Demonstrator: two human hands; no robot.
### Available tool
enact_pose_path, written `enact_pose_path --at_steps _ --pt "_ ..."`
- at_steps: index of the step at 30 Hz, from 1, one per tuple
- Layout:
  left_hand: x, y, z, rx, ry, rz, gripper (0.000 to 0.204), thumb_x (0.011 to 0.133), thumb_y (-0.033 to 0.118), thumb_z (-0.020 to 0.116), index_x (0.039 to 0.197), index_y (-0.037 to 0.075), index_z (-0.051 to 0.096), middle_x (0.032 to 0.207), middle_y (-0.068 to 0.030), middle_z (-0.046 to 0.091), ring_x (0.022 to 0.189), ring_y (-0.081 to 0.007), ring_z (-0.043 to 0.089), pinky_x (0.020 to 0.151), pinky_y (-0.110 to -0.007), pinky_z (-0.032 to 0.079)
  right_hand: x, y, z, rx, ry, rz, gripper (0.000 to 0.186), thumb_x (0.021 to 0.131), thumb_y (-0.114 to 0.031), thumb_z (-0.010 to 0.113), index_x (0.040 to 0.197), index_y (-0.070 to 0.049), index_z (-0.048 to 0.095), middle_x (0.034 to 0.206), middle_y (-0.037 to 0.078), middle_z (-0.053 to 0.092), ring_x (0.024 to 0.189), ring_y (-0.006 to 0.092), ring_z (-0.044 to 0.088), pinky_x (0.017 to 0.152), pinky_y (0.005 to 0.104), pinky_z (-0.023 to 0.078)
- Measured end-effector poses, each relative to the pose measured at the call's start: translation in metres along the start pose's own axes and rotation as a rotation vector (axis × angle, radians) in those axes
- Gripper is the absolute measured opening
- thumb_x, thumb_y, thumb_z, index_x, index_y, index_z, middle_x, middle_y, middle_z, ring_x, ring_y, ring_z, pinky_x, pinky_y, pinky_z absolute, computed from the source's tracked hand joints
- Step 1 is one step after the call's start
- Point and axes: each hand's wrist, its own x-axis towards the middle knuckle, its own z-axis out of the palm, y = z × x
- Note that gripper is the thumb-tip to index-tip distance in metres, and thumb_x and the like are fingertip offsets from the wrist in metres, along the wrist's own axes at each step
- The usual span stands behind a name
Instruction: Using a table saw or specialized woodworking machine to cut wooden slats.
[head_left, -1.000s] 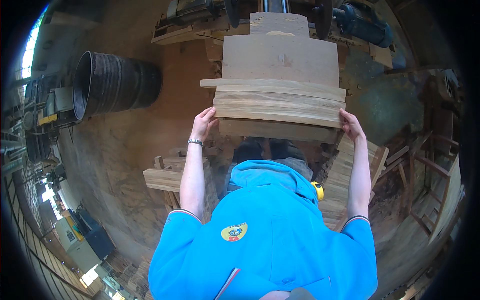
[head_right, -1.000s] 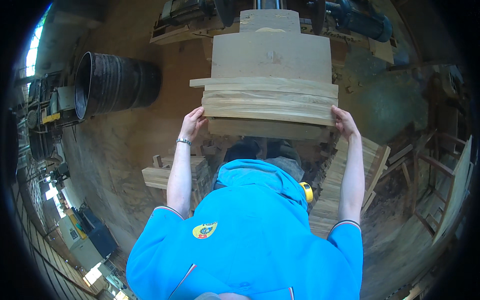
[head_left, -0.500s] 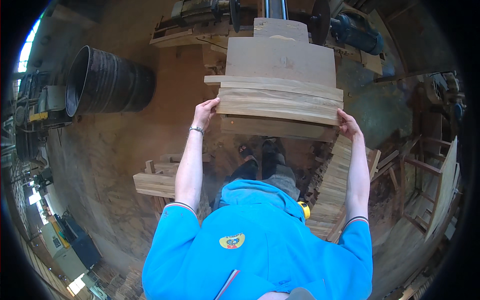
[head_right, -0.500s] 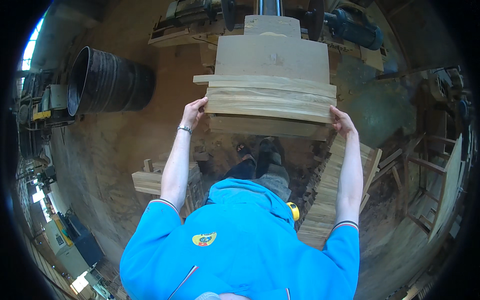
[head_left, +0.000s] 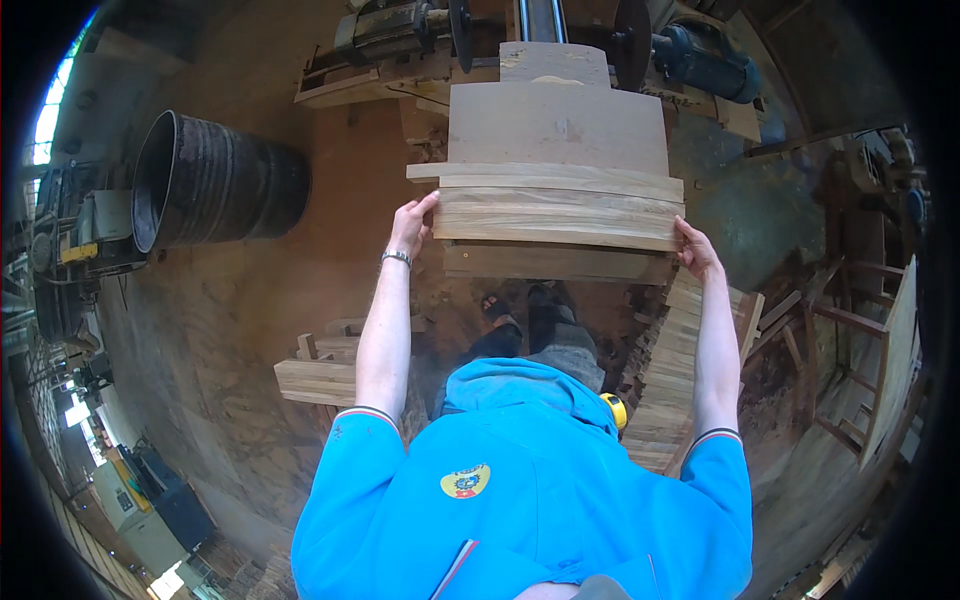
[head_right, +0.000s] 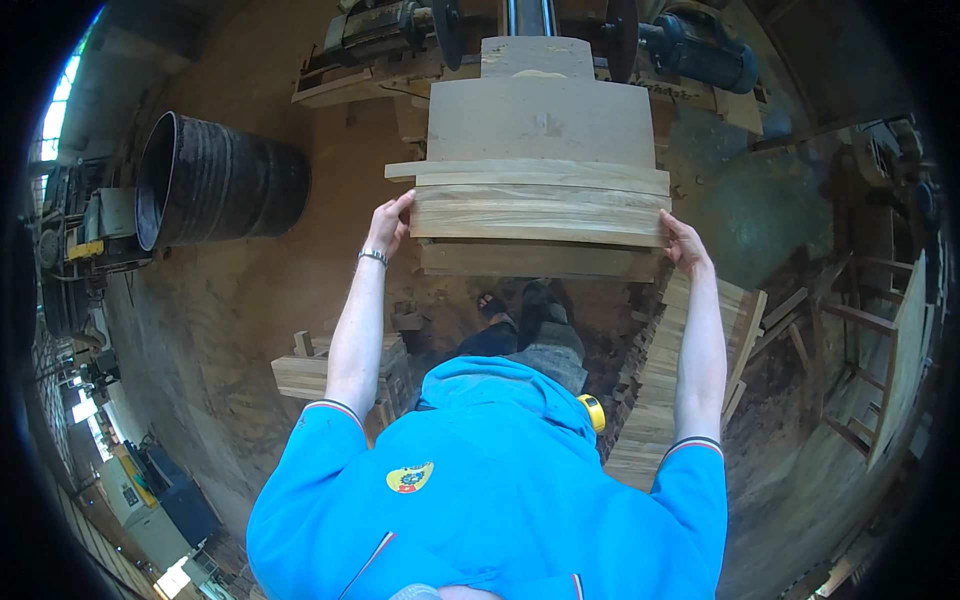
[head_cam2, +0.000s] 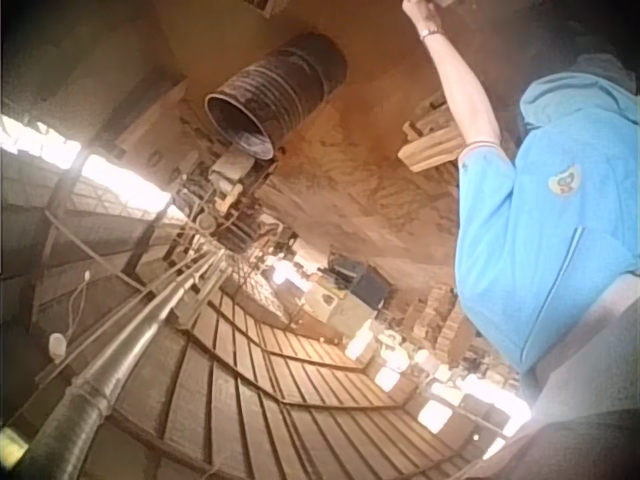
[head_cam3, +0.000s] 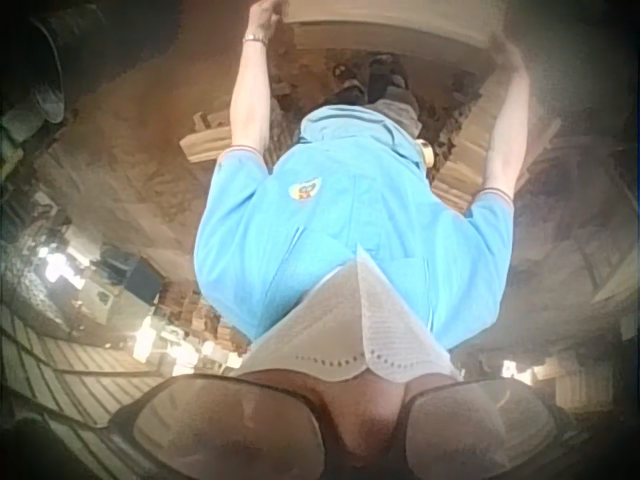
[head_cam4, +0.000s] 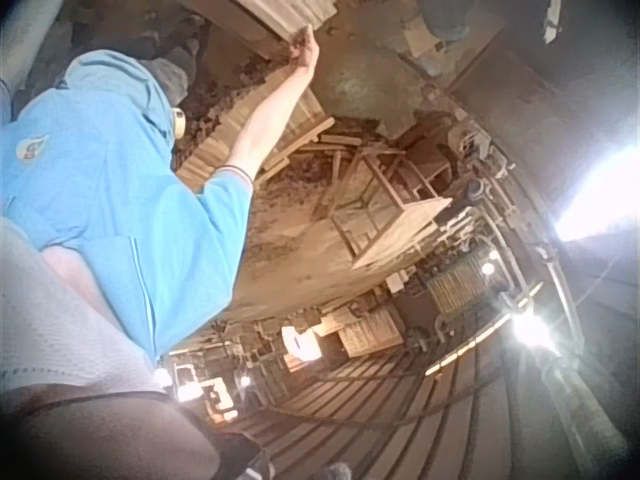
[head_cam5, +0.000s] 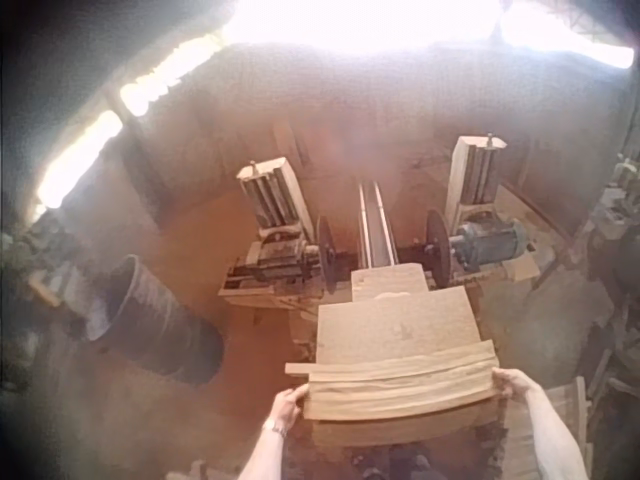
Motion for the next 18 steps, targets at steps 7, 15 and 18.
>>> enact_pose_path --at_steps 7,15,18 --pt "0.015 0.002 0.007 0.073 0.037 -0.01 0.034 0.083 0.023 0.069 0.102 -0.003 0.059 0.095 -0.0084 0.064 0.088 -0.0156 0.063 0.076 -0.03 0.052 0.024 0.011 -0.014 -0.153 0.033 0.026 0.063 0.079 -0.056 0.066 0.119 -0.008 0.059 0.119 0.006 0.058 0.117 0.0211 0.048 0.095 0.0427 0.035" --pt "0.016 0.001 -0.003 0.041 -0.039 0.006 0.043 0.086 0.025 0.066 0.115 -0.005 0.054 0.107 -0.0108 0.062 0.097 -0.0179 0.062 0.084 -0.033 0.051 -0.022 0.011 0.103 -0.997 0.779 -0.937 0.066 0.074 -0.049 0.071 0.115 0.0 0.053 0.119 0.019 0.05 0.114 0.0306 0.045 0.097 0.0436 0.035" --pt "0.015 -0.01 -0.006 0.066 -0.002 -0.02 0.044 0.08 0.031 0.073 0.105 0.0 0.057 0.088 -0.0034 0.06 0.074 -0.0123 0.056 0.068 -0.03 0.047 -0.039 0.03 0.176 -1.219 0.42 -1.117 0.071 0.077 -0.052 0.065 0.127 -0.005 0.047 0.133 0.016 0.042 0.129 0.0326 0.033 0.109 0.0455 0.024"
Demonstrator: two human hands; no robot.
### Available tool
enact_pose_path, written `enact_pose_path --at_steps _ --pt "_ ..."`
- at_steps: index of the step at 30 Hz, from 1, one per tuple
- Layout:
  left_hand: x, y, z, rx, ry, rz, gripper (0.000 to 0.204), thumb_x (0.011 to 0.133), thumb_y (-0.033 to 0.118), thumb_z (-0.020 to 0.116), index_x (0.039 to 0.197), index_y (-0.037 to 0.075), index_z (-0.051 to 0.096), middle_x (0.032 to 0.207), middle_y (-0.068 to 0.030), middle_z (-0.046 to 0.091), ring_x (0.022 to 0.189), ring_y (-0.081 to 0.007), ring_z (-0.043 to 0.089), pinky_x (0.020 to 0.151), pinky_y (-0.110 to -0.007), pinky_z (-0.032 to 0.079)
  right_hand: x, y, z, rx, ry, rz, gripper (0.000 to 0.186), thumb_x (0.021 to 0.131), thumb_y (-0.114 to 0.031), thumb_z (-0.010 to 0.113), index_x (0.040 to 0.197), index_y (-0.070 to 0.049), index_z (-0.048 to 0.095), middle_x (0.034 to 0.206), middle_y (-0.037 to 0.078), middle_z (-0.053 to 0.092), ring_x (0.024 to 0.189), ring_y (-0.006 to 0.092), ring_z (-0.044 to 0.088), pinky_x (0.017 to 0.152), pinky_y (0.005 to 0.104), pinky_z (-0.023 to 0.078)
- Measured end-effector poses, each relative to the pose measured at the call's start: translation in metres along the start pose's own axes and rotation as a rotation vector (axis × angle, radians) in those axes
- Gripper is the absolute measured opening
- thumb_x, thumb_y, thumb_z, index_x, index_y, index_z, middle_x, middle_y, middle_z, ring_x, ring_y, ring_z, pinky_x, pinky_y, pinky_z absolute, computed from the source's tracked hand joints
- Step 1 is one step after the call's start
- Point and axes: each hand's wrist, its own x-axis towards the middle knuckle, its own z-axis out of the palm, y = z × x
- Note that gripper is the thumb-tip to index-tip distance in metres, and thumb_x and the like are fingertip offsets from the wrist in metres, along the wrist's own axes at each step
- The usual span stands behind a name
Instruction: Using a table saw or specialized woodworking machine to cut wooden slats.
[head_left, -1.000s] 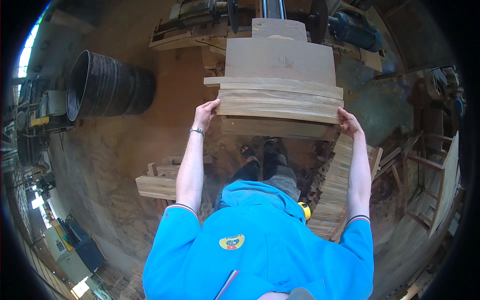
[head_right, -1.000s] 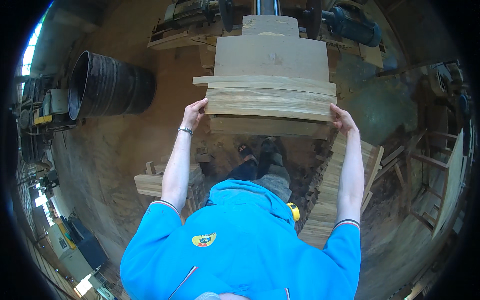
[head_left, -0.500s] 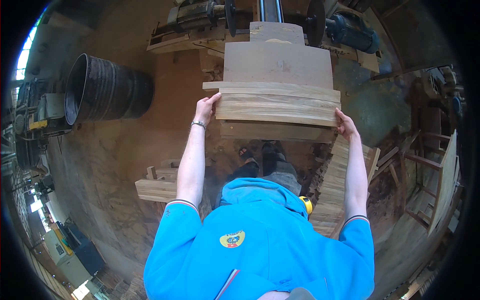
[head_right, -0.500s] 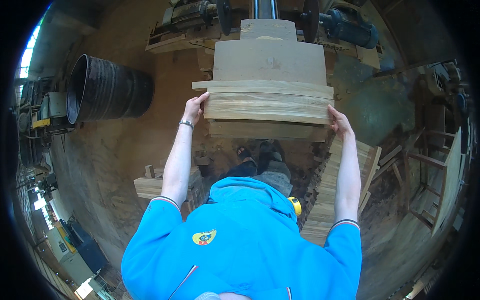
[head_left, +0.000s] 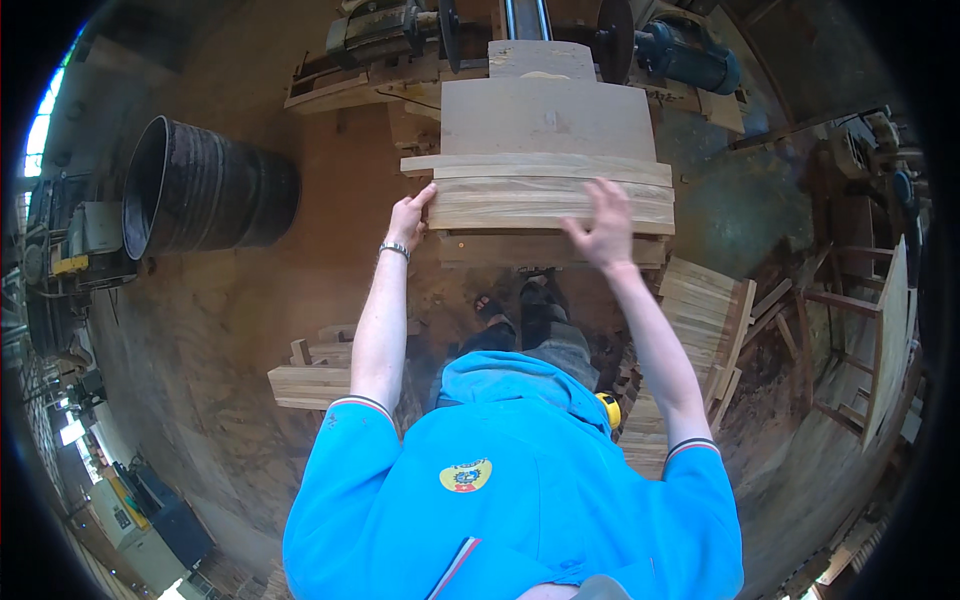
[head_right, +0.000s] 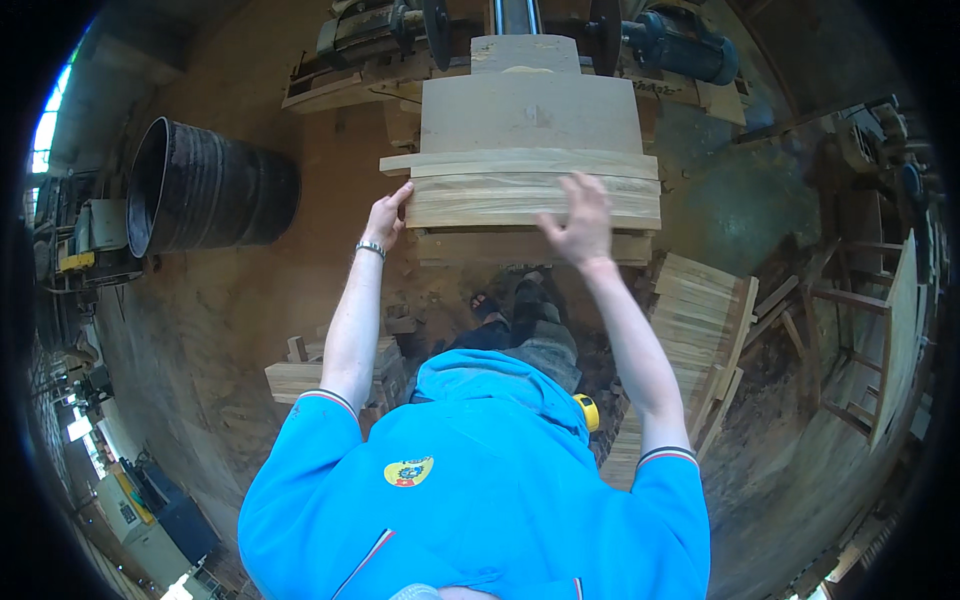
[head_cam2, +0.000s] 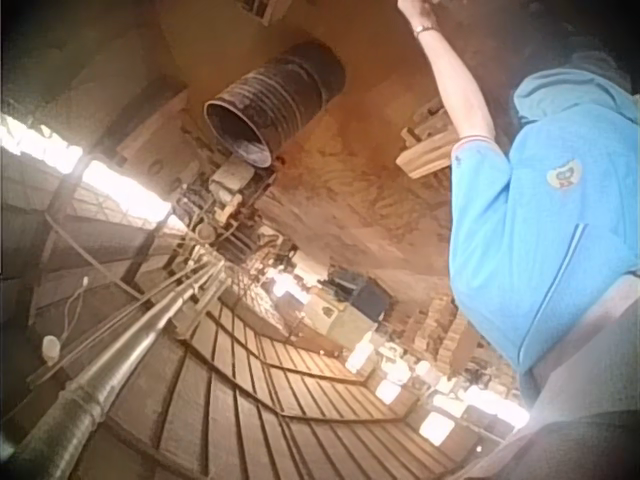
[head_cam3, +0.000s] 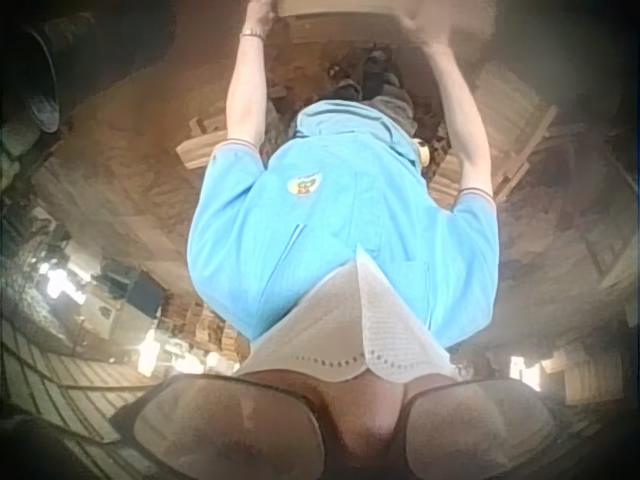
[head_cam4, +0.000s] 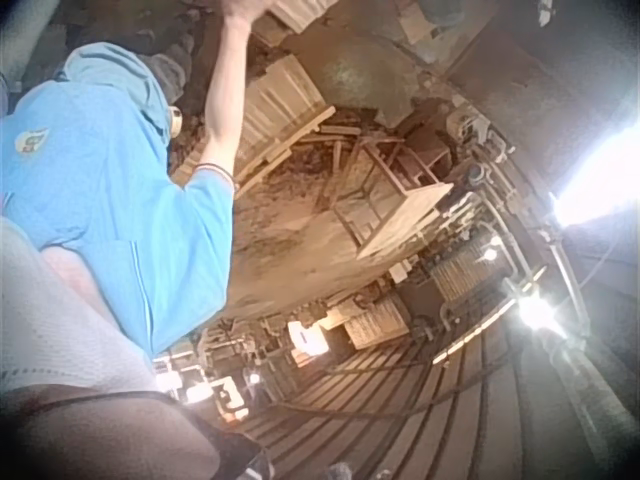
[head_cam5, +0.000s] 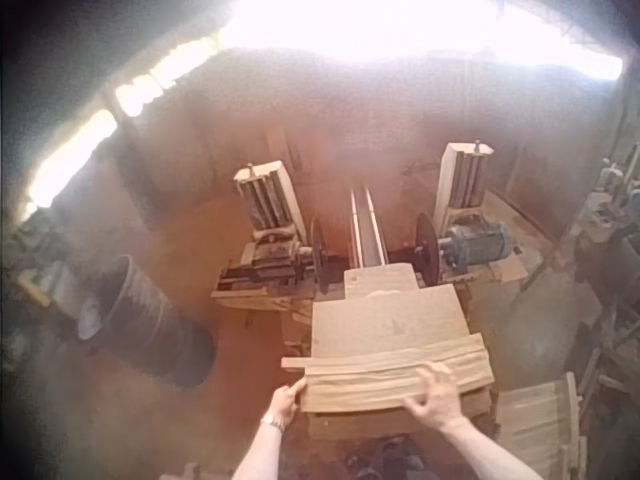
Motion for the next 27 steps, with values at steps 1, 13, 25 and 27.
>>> enact_pose_path --at_steps 1,13,25,27 --pt "-0.008 -0.005 0.0 0.005 -0.001 -0.001 0.044 0.08 0.031 0.073 0.105 0.0 0.057 0.088 -0.0034 0.06 0.074 -0.0123 0.056 0.068 -0.03 0.047 -0.003 -0.018 0.007 -0.016 -0.079 -0.07 0.073 0.078 -0.054 0.063 0.13 -0.007 0.045 0.138 0.016 0.038 0.133 0.0331 0.028 0.111 0.0472 0.02" --pt "-0.097 0.012 0.114 0.849 0.151 0.893 0.035 0.076 0.014 0.067 0.107 0.002 0.057 0.11 -0.016 0.053 0.103 -0.028 0.054 0.089 -0.037 0.045 -0.031 -0.043 0.057 -0.123 -0.028 -0.048 0.072 0.085 -0.053 0.053 0.139 -0.009 0.035 0.149 0.011 0.024 0.14 0.0331 0.013 0.114 0.0505 0.008" --pt "0.009 -0.001 0.222 1.499 0.127 1.04 0.032 0.081 0.03 0.061 0.102 0.007 0.056 0.105 -0.011 0.056 0.099 -0.0275 0.05 0.088 -0.043 0.035 -0.027 -0.043 0.067 -0.026 0.198 -0.047 0.051 0.08 -0.044 0.061 0.114 -0.007 0.054 0.128 0.012 0.049 0.126 0.032 0.04 0.107 0.05 0.025" --pt "0.016 0.005 0.224 1.391 0.176 1.093 0.03 0.081 0.03 0.061 0.101 0.007 0.056 0.1 -0.0104 0.055 0.096 -0.0265 0.05 0.087 -0.042 0.036 -0.015 -0.039 0.069 -0.021 0.202 -0.055 0.046 0.08 -0.043 0.061 0.11 -0.008 0.055 0.126 0.011 0.05 0.126 0.0323 0.039 0.107 0.0507 0.026"
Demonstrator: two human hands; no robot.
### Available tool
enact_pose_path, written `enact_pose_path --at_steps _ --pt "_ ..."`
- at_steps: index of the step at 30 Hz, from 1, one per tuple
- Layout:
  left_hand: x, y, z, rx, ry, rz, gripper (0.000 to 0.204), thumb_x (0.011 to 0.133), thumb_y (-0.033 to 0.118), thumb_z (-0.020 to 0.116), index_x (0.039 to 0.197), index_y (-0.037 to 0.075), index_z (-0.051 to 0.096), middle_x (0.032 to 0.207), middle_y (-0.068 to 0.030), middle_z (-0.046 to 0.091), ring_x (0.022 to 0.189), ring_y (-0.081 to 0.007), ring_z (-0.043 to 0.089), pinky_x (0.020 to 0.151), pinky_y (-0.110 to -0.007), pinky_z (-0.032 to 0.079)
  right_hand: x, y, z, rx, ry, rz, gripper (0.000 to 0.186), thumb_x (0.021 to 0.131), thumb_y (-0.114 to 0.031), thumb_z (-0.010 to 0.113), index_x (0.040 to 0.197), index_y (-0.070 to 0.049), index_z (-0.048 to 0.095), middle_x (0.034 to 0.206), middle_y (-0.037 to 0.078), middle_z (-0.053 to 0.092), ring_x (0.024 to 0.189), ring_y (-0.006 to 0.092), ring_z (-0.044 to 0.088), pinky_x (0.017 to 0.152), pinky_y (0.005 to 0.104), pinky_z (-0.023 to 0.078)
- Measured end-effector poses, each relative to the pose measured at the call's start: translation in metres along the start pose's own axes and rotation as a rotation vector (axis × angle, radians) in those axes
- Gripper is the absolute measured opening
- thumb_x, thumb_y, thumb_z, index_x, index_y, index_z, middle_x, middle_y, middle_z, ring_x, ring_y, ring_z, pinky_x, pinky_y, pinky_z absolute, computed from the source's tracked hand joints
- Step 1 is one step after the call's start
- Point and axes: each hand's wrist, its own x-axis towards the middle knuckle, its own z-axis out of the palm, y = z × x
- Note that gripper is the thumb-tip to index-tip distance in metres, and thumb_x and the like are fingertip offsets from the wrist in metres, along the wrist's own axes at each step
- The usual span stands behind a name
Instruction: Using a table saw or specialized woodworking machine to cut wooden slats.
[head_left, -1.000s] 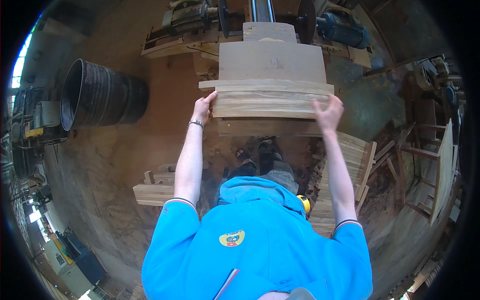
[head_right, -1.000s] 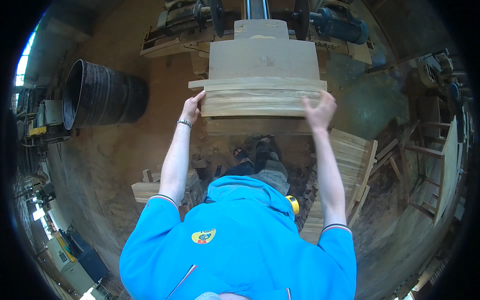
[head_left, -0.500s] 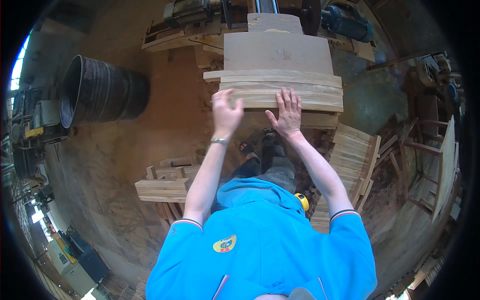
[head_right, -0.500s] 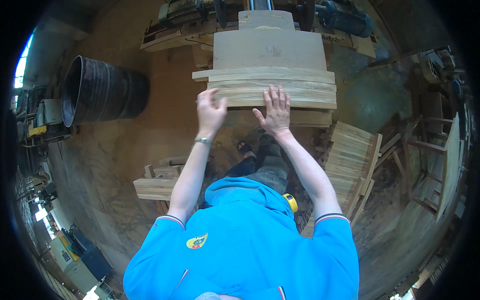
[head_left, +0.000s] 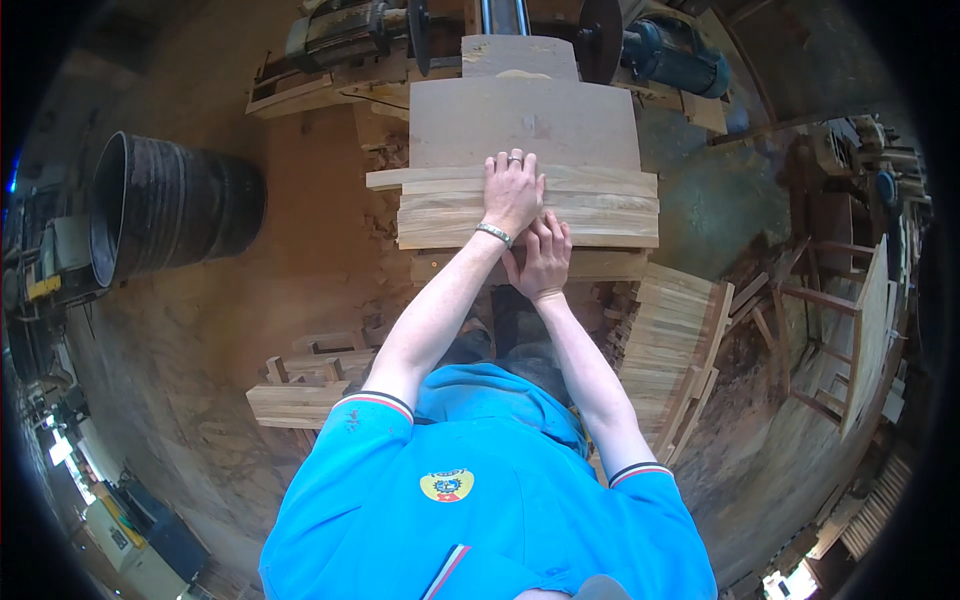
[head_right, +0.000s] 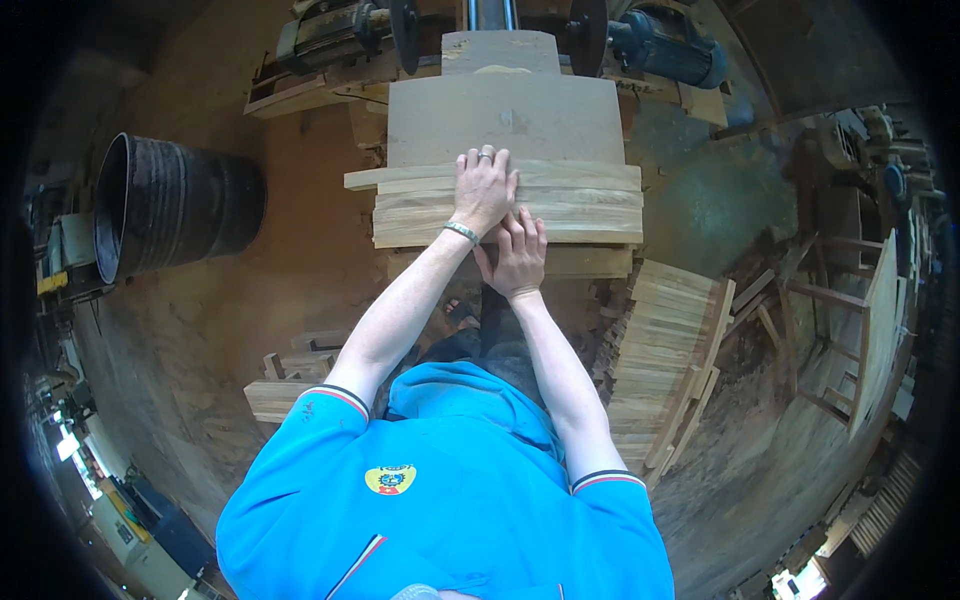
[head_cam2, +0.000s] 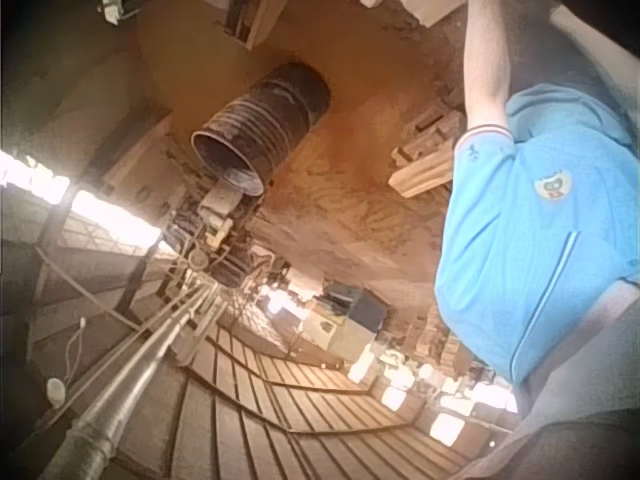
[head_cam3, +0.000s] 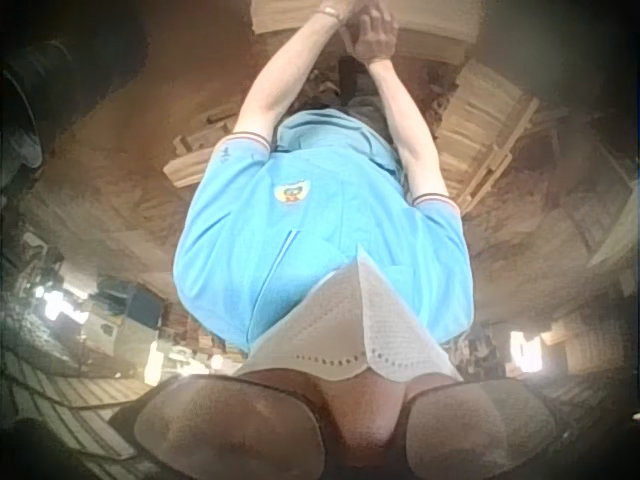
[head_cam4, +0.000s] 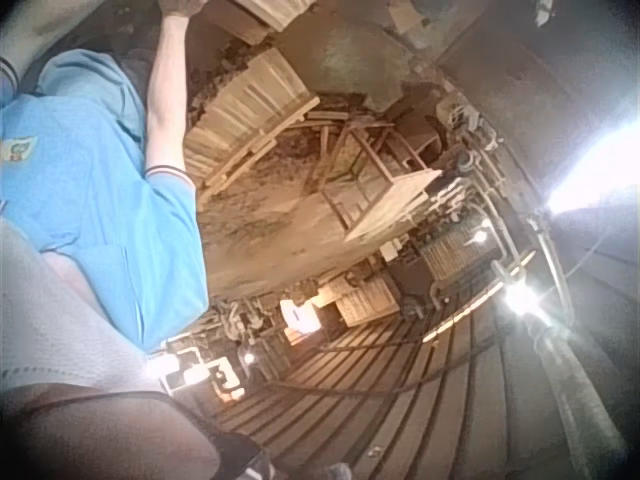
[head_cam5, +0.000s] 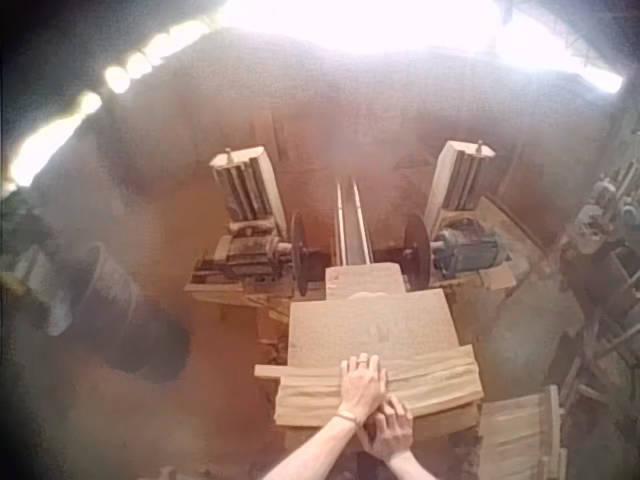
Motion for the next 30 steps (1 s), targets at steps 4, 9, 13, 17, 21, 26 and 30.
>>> enact_pose_path --at_steps 4,9,13,17,21,26,30 --pt "0.023 -0.006 0.004 0.01 0.026 0.001 0.027 0.081 0.027 0.06 0.099 0.008 0.055 0.097 -0.0101 0.054 0.094 -0.026 0.05 0.087 -0.04 0.036 0.024 0.006 0.009 0.002 0.008 0.006 0.044 0.08 -0.042 0.06 0.107 -0.008 0.056 0.125 0.011 0.051 0.126 0.0324 0.04 0.106 0.0512 0.026" --pt "0.067 -0.02 0.016 0.018 0.062 -0.021 0.026 0.082 0.026 0.06 0.099 0.007 0.055 0.098 -0.0103 0.054 0.096 -0.0263 0.05 0.089 -0.04 0.036 0.068 0.019 0.029 -0.012 0.018 0.005 0.044 0.08 -0.044 0.057 0.104 -0.007 0.056 0.123 0.012 0.051 0.125 0.0323 0.04 0.106 0.0515 0.026" --pt "0.114 -0.035 0.028 0.018 0.082 -0.05 0.03 0.082 0.028 0.058 0.102 0.005 0.055 0.102 -0.0118 0.056 0.1 -0.0272 0.051 0.094 -0.041 0.036 0.115 0.033 0.05 -0.027 0.043 -0.003 0.044 0.08 -0.043 0.057 0.105 -0.007 0.056 0.122 0.013 0.051 0.125 0.0322 0.04 0.106 0.0516 0.026" --pt "0.16 -0.055 0.04 0.038 0.095 -0.05 0.031 0.082 0.03 0.058 0.1 0.005 0.057 0.102 -0.0122 0.057 0.1 -0.0275 0.053 0.093 -0.041 0.037 0.159 0.045 0.069 -0.059 0.058 -0.023 0.048 0.08 -0.044 0.056 0.109 -0.005 0.054 0.122 0.014 0.05 0.125 0.0319 0.04 0.107 0.0511 0.026" --pt "0.204 -0.066 0.052 0.037 0.12 -0.063 0.028 0.082 0.029 0.058 0.096 0.005 0.058 0.099 -0.0114 0.058 0.098 -0.0269 0.053 0.09 -0.04 0.038 0.198 0.06 0.085 -0.067 0.05 -0.023 0.051 0.078 -0.043 0.057 0.111 -0.004 0.052 0.123 0.014 0.048 0.125 0.0314 0.039 0.107 0.0504 0.025" --pt "0.253 -0.082 0.066 0.071 0.136 -0.1 0.024 0.083 0.027 0.057 0.095 0.007 0.06 0.099 -0.0096 0.059 0.097 -0.0257 0.054 0.086 -0.04 0.039 0.24 0.073 0.105 -0.09 0.065 -0.034 0.049 0.077 -0.041 0.057 0.11 -0.005 0.053 0.122 0.014 0.048 0.125 0.0313 0.039 0.107 0.051 0.025" --pt "0.282 -0.089 0.072 0.058 0.098 -0.121 0.021 0.084 0.022 0.051 0.095 0.007 0.062 0.1 -0.0084 0.062 0.098 -0.025 0.055 0.085 -0.04 0.039 0.262 0.083 0.114 -0.107 0.069 -0.053 0.046 0.077 -0.039 0.057 0.107 -0.005 0.053 0.121 0.014 0.049 0.125 0.0309 0.039 0.107 0.0517 0.026"
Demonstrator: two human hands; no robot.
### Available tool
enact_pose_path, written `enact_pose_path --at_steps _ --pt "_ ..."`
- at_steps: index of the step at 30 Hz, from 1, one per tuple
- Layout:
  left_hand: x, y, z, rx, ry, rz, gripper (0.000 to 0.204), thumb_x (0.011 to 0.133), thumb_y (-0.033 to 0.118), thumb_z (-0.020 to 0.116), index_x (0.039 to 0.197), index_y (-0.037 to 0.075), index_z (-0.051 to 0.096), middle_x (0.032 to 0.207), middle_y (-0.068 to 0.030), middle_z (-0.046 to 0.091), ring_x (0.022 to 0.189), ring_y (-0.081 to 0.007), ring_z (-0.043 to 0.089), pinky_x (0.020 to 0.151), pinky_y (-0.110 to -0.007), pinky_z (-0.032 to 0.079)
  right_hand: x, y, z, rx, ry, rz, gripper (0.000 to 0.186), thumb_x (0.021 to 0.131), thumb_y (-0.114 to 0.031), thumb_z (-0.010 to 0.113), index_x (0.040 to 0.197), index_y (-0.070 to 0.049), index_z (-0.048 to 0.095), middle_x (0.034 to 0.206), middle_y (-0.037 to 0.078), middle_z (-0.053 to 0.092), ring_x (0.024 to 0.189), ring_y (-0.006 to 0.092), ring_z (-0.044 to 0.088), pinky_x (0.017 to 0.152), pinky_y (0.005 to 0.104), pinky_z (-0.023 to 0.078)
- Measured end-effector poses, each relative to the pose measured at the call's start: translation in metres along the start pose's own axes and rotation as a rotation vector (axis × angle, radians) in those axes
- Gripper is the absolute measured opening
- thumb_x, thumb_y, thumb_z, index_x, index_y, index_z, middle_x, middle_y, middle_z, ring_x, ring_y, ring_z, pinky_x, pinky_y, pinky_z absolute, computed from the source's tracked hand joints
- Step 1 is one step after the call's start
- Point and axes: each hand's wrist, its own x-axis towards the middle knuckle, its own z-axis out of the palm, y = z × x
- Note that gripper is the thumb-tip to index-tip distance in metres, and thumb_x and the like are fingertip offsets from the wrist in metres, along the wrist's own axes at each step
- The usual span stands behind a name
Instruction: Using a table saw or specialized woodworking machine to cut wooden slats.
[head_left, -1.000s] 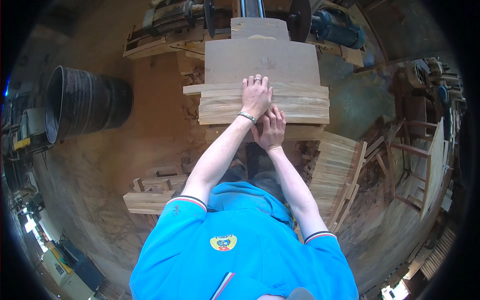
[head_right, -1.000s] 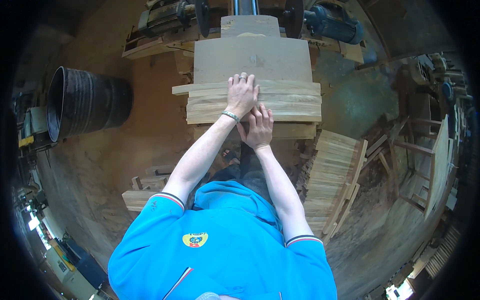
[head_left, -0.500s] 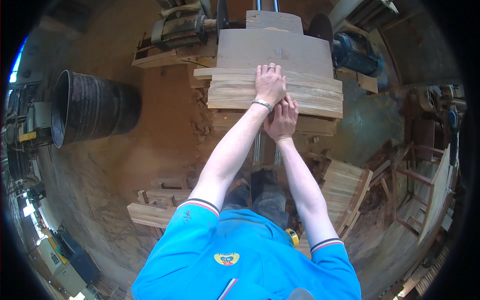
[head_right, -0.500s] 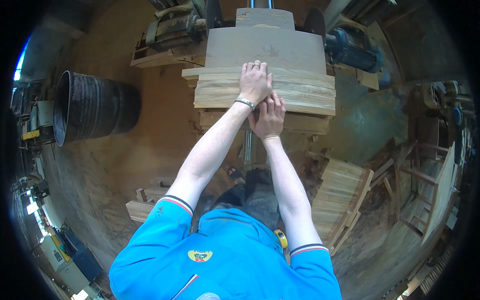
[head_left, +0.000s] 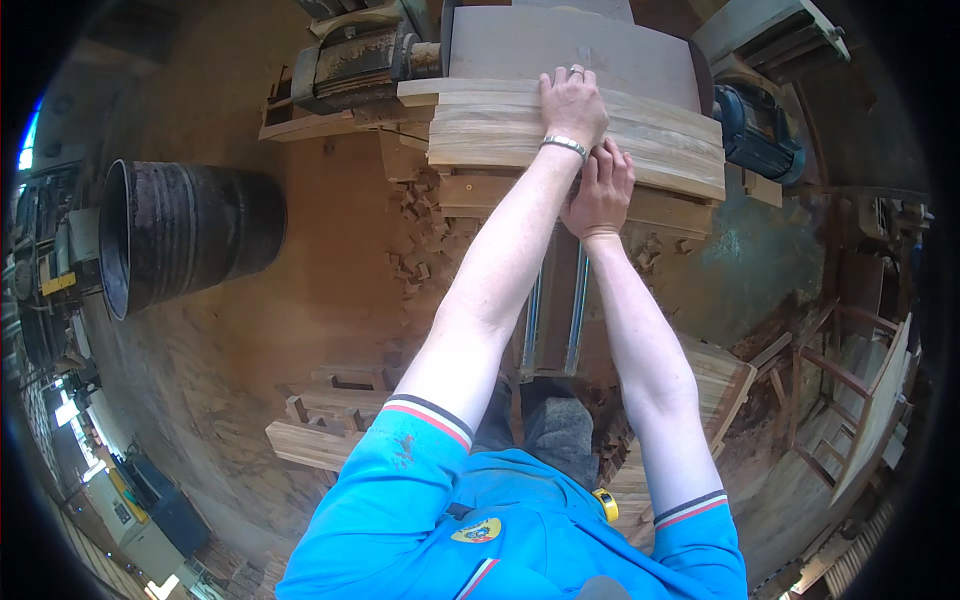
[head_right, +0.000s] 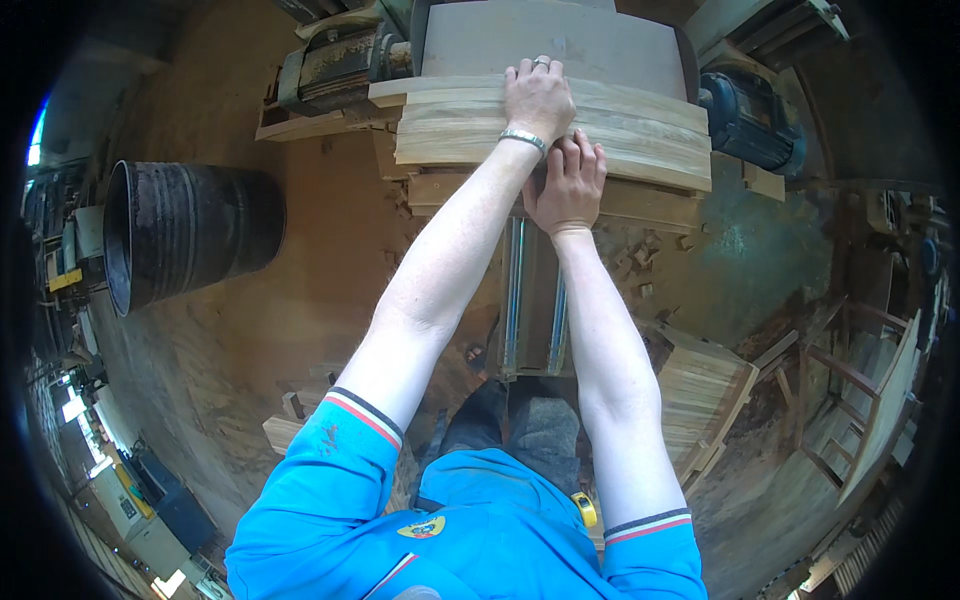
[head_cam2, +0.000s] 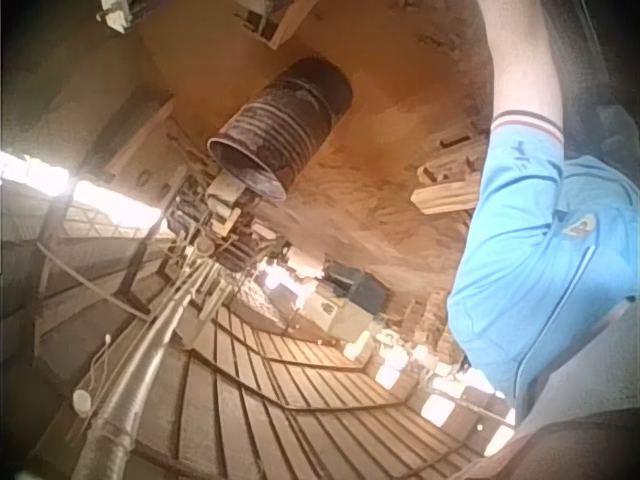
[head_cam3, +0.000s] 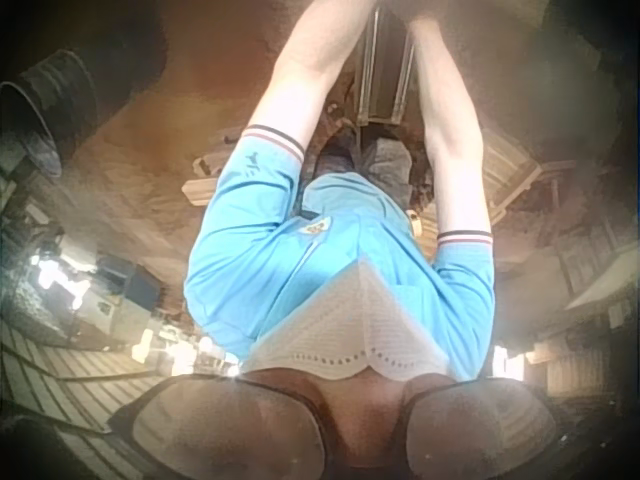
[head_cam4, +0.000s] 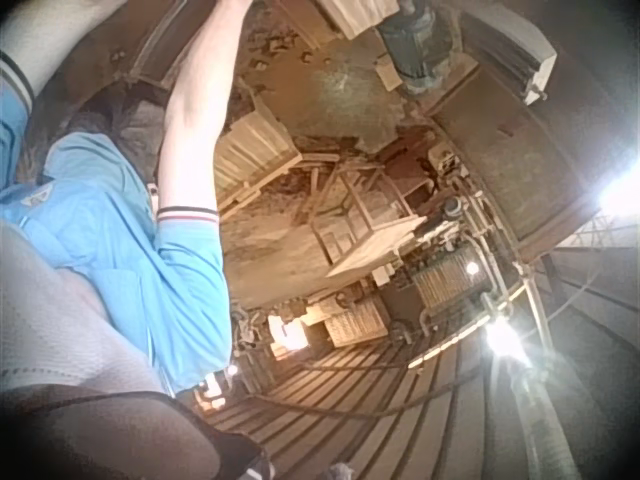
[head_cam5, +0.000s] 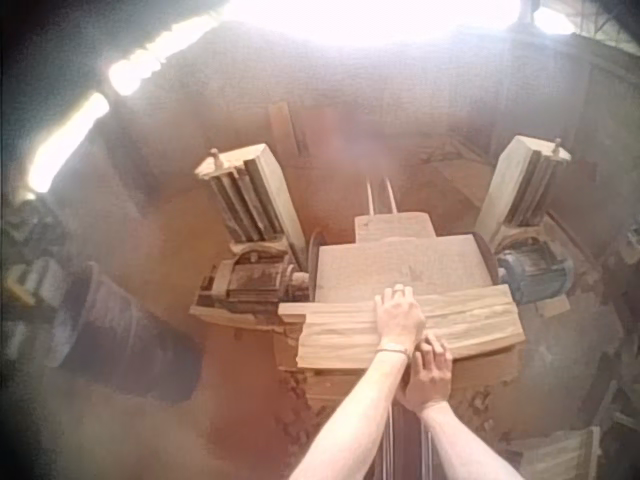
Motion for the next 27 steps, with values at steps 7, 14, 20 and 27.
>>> enact_pose_path --at_steps 7,14,20,27 --pt "0.017 -0.002 0.007 -0.015 0.003 -0.017 0.022 0.081 0.017 0.05 0.096 0.007 0.063 0.102 -0.008 0.063 0.1 -0.0243 0.055 0.087 -0.042 0.038 0.015 0.007 0.008 -0.015 -0.008 -0.012 0.043 0.074 -0.034 0.059 0.105 -0.004 0.054 0.12 0.014 0.05 0.125 0.0311 0.039 0.107 0.0527 0.026" --pt "0.03 -0.003 0.012 -0.018 0.004 -0.035 0.023 0.08 0.017 0.05 0.096 0.007 0.064 0.102 -0.0081 0.064 0.102 -0.0238 0.056 0.089 -0.042 0.037 0.026 0.013 0.017 -0.028 0.003 -0.032 0.042 0.07 -0.03 0.06 0.102 -0.003 0.054 0.119 0.015 0.05 0.125 0.0322 0.039 0.106 0.054 0.026" --pt "0.039 -0.002 0.015 -0.014 0.017 -0.034 0.023 0.081 0.017 0.049 0.096 0.007 0.064 0.103 -0.0082 0.064 0.102 -0.0237 0.055 0.09 -0.042 0.036 0.033 0.017 0.022 -0.041 0.005 -0.027 0.042 0.07 -0.029 0.06 0.103 -0.003 0.054 0.119 0.015 0.05 0.125 0.0323 0.04 0.106 0.054 0.026" --pt "0.048 -0.004 0.017 0.002 0.007 -0.044 0.024 0.08 0.017 0.05 0.097 0.007 0.065 0.104 -0.0078 0.064 0.103 -0.0233 0.055 0.09 -0.042 0.036 0.041 0.021 0.031 -0.06 0.031 -0.043 0.045 0.072 -0.032 0.06 0.105 -0.003 0.054 0.119 0.014 0.051 0.124 0.0321 0.04 0.106 0.0532 0.026"
